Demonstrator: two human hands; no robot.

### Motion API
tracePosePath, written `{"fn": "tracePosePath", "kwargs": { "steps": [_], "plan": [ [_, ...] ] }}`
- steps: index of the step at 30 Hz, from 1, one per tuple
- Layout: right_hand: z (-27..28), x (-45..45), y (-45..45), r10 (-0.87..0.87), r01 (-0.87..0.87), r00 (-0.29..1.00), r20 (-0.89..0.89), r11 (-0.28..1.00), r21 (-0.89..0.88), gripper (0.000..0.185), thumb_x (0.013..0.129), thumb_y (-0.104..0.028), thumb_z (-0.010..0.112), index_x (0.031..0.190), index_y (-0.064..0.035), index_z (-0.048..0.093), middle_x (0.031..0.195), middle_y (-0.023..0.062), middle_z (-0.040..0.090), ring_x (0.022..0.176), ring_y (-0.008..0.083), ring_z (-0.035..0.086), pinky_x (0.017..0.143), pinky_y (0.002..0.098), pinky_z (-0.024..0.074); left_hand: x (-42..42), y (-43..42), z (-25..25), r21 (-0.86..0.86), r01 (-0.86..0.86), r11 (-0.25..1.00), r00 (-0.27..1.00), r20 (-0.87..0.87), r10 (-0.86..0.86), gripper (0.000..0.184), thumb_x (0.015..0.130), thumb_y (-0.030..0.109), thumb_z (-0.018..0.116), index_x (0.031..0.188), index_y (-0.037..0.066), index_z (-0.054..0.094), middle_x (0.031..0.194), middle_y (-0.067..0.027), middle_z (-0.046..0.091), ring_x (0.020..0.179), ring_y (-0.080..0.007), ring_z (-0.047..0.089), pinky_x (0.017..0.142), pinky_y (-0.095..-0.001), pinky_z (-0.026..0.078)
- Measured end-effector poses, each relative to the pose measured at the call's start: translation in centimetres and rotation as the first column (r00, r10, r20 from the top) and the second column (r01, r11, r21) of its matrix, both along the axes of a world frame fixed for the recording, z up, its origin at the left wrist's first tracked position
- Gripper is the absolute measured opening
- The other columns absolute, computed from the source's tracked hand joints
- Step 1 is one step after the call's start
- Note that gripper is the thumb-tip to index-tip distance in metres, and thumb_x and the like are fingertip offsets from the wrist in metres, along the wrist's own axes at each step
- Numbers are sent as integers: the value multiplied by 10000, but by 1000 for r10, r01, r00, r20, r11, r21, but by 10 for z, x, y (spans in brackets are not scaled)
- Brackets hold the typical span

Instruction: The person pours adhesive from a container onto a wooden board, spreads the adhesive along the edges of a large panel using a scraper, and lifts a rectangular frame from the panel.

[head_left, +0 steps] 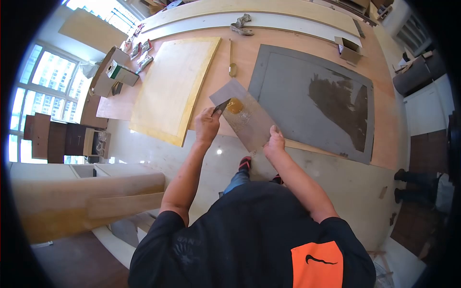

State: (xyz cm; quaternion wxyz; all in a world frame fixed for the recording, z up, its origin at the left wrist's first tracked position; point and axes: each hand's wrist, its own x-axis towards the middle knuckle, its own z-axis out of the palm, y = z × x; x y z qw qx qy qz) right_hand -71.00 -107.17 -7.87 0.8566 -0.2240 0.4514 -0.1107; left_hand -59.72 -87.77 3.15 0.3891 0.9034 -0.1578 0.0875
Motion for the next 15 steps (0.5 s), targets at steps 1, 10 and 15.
{"fn": "tracePosePath", "kwargs": {
  "steps": [1, 10, 15],
  "plan": [
    [-9, 9, 11, 7, -8, 999, 34, 998, 55, 395, 999, -313, 603, 1335, -126, 512, 1288, 113, 587, 1138, 271, 594, 952, 495, 502, 9, 6, 0, 16, -6, 1000, 1000, -2, 6, 162, 902, 146, 676, 979, 9, 716, 832, -153, 699, 749, -234, 671, 710, -345, 509],
    [-57, 41, 101, 169, -191, 980, 107, 951, 244, 429, 1051, -299, 480, 1383, -42, 393, 1434, 160, 466, 1258, 366, 520, 1054, 564, 421, 70, 44, -35, 72, 62, 995, 990, -134, -52, 152, 888, 175, 684, 943, 37, 719, 865, -172, 678, 820, -353, 651, 737, -421, 503],
    [-45, 49, 99, 530, -521, 845, -69, 846, 109, 445, 1032, -324, 519, 1352, -27, 433, 1416, 177, 493, 1295, 363, 514, 1033, 521, 459, 82, 61, -53, 56, 136, 989, 976, -180, -124, 168, 893, 168, 675, 974, 28, 720, 843, -166, 679, 783, -299, 656, 721, -380, 500]
  ]
}}
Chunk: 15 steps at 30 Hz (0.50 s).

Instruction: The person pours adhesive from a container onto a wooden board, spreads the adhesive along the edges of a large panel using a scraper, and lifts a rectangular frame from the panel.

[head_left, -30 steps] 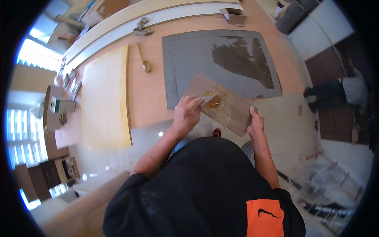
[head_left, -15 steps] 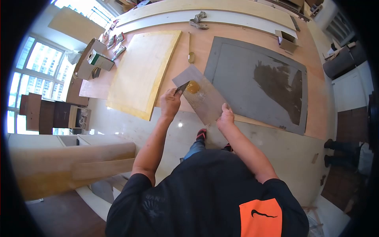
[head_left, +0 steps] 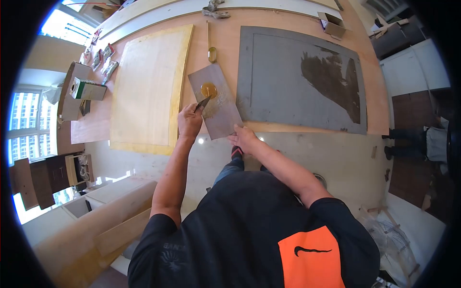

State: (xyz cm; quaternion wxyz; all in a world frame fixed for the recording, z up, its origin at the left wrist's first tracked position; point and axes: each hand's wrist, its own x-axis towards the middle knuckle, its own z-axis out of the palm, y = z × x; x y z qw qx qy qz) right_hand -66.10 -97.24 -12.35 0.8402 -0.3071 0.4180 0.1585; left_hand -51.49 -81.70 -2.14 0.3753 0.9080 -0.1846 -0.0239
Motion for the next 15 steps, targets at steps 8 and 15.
{"fn": "tracePosePath", "kwargs": {
  "steps": [8, 15],
  "plan": [
    [47, -40, -72, 509, -392, 762, -400, -130, -911, 487, 882, -326, 706, 1257, -43, 575, 1348, 127, 571, 1246, 333, 555, 975, 509, 468, -5, 2, -22, -75, 40, 996, 999, -22, -41, 171, 860, 174, 684, 954, 40, 730, 906, -185, 690, 838, -365, 670, 765, -416, 519],
    [40, -51, -118, 492, -152, 679, -545, -632, -760, 669, 875, -385, 696, 1441, -117, 459, 1530, 108, 404, 1448, 308, 311, 1137, 557, 306, -12, -5, -16, -42, 43, 998, 999, -18, -43, 183, 851, 180, 686, 964, 44, 731, 923, -187, 695, 856, -367, 670, 770, -420, 514]
  ]
}}
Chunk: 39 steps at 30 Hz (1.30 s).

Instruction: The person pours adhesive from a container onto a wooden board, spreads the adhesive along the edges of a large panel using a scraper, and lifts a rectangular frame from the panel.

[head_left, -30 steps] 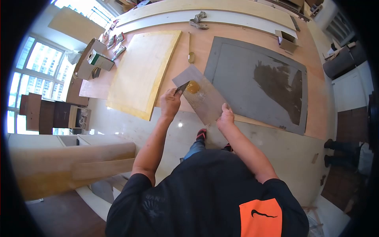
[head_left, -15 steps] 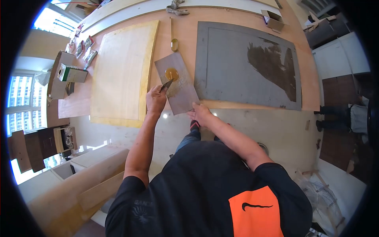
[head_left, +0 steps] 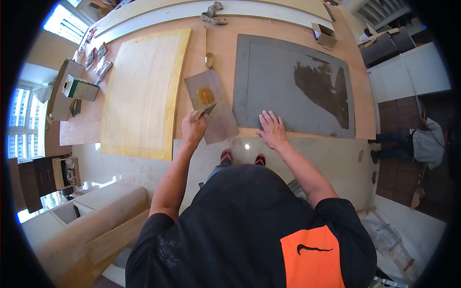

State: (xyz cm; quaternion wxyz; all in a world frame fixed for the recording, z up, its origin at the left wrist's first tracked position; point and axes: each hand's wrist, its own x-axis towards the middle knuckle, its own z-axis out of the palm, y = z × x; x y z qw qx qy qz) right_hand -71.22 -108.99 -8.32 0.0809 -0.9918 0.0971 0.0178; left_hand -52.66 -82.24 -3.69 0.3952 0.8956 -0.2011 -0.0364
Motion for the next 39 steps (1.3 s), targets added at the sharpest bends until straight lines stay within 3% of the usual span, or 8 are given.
{"fn": "tracePosePath", "kwargs": {
  "steps": [7, 13, 18, 23, 26, 34, 37, 39],
  "plan": [
    [-6, -25, -9, 17, -16, 1000, -16, 999, 49, 624, 880, -334, 688, 1424, -114, 478, 1512, 83, 431, 1424, 302, 352, 1143, 557, 299, -10, -6, 3, -23, -50, 998, 997, -68, 48, 197, 861, 195, 683, 994, 59, 733, 924, -188, 696, 863, -363, 672, 779, -411, 513],
    [-13, -55, -26, 74, -76, 996, 53, 997, 34, 571, 878, -296, 690, 1391, -117, 517, 1486, 78, 462, 1405, 296, 382, 1118, 555, 319, -24, -8, -3, 90, -57, 994, 996, -67, 63, 233, 875, 229, 672, 1014, 52, 733, 940, -194, 701, 884, -365, 679, 789, -406, 514],
    [-18, -50, -29, 63, -67, 995, 76, 996, 53, 573, 854, -276, 708, 1379, -129, 532, 1453, 74, 495, 1377, 289, 422, 1096, 532, 343, -32, -3, -8, -4, -87, 996, 994, -64, 86, 254, 890, 234, 665, 1026, 28, 726, 945, -203, 709, 878, -344, 692, 794, -401, 518],
    [-20, -57, -25, 1, -5, 991, 131, 1000, 30, 543, 842, -249, 717, 1346, -124, 556, 1440, 72, 492, 1377, 300, 420, 1087, 532, 353, -41, -14, -4, -28, -12, 1000, 986, -164, 8, 238, 903, 208, 659, 1029, 14, 714, 936, -205, 709, 840, -330, 681, 771, -383, 509],
    [-16, -57, -21, -6, 0, 987, 159, 999, 36, 529, 844, -242, 713, 1335, -118, 558, 1418, 72, 497, 1370, 305, 420, 1082, 527, 358, -38, -11, -20, -100, 4, 995, 992, -126, -17, 231, 906, 200, 654, 1009, -1, 700, 919, -199, 703, 809, -322, 665, 752, -382, 500],
    [-1, -55, -13, -29, 23, 994, 106, 998, 62, 496, 842, -237, 705, 1297, -94, 568, 1214, 94, 545, 1218, 294, 494, 1027, 453, 379, -33, -12, -5, -44, 16, 999, 987, -159, -23, 232, 906, 199, 649, 1014, -2, 690, 896, -209, 687, 789, -328, 652, 738, -381, 492],
    [1, -53, -12, -37, 35, 998, 51, 999, 36, 536, 834, -260, 727, 1312, -91, 554, 1240, 112, 536, 1216, 297, 493, 1022, 429, 382, -36, -16, 5, -67, 23, 997, 989, -143, -32, 228, 906, 198, 647, 1001, -5, 688, 877, -208, 683, 773, -322, 651, 727, -385, 489],
    [9, -58, -15, -35, 23, 992, 117, 995, 98, 572, 825, -278, 746, 1324, -87, 542, 1261, 128, 528, 1226, 308, 492, 1034, 439, 384, -37, -17, 9, -74, 33, 997, 992, -123, -42, 222, 906, 192, 648, 994, -7, 689, 857, -197, 684, 758, -299, 650, 720, -382, 488]
  ]
}}
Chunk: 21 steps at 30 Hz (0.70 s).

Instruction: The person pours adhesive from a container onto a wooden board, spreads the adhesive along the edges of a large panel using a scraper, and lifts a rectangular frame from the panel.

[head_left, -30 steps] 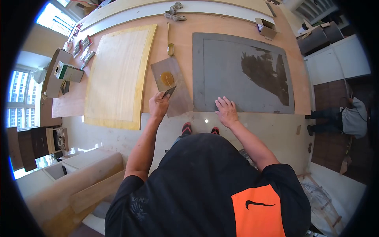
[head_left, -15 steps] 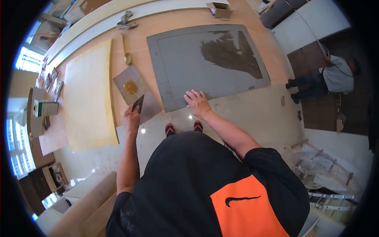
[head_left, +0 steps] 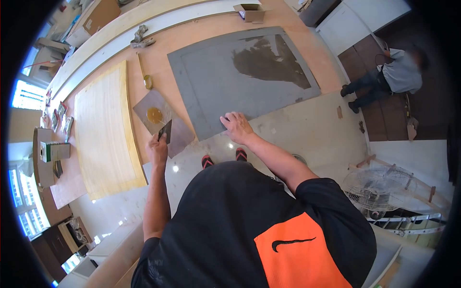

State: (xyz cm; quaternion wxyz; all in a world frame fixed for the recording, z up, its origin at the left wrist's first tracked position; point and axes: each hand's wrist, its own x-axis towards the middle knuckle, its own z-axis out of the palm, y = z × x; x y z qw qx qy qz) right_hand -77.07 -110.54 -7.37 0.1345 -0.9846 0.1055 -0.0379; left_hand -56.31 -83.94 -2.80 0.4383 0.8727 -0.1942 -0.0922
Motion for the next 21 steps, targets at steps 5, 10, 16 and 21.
{"fn": "tracePosePath", "kwargs": {
  "steps": [5, 10, 16, 21],
  "plan": [
    [13, -30, -67, -225, 234, 963, 148, 971, -50, 630, 810, -299, 776, 1343, -80, 521, 1323, 164, 505, 1253, 350, 487, 1054, 477, 406, 1, -6, 2, -51, -7, 999, 998, -61, 4, 203, 907, 174, 654, 985, -8, 700, 795, -164, 678, 721, -202, 625, 704, -356, 482],
    [11, -105, -238, -684, 699, 715, 142, 706, -114, 625, 822, -263, 769, 1361, -72, 518, 1385, 182, 502, 1266, 378, 493, 1061, 494, 408, 0, -15, -10, 17, -97, 995, 995, -11, 98, 218, 903, 166, 653, 1002, -19, 710, 824, -173, 698, 749, -210, 646, 723, -364, 498],
    [13, -182, -370, -929, 931, 361, -80, 363, -18, 662, 835, -298, 761, 1387, -47, 494, 1381, 193, 514, 1311, 374, 481, 1090, 487, 403, -7, -32, -16, 27, -327, 945, 936, -126, 328, 131, 899, 105, 657, 934, -1, 724, 719, -45, 656, 635, -118, 569, 613, -335, 476],
    [-24, -206, -413, -890, 907, 416, -189, 420, 17, 733, 746, -305, 834, 1353, -46, 513, 1344, 207, 528, 1265, 391, 507, 1021, 481, 480, -3, -45, -19, -13, -433, 901, 900, -64, 431, 114, 905, 143, 674, 877, 48, 730, 625, 3, 583, 453, -100, 467, 399, -306, 379]
  ]
}}
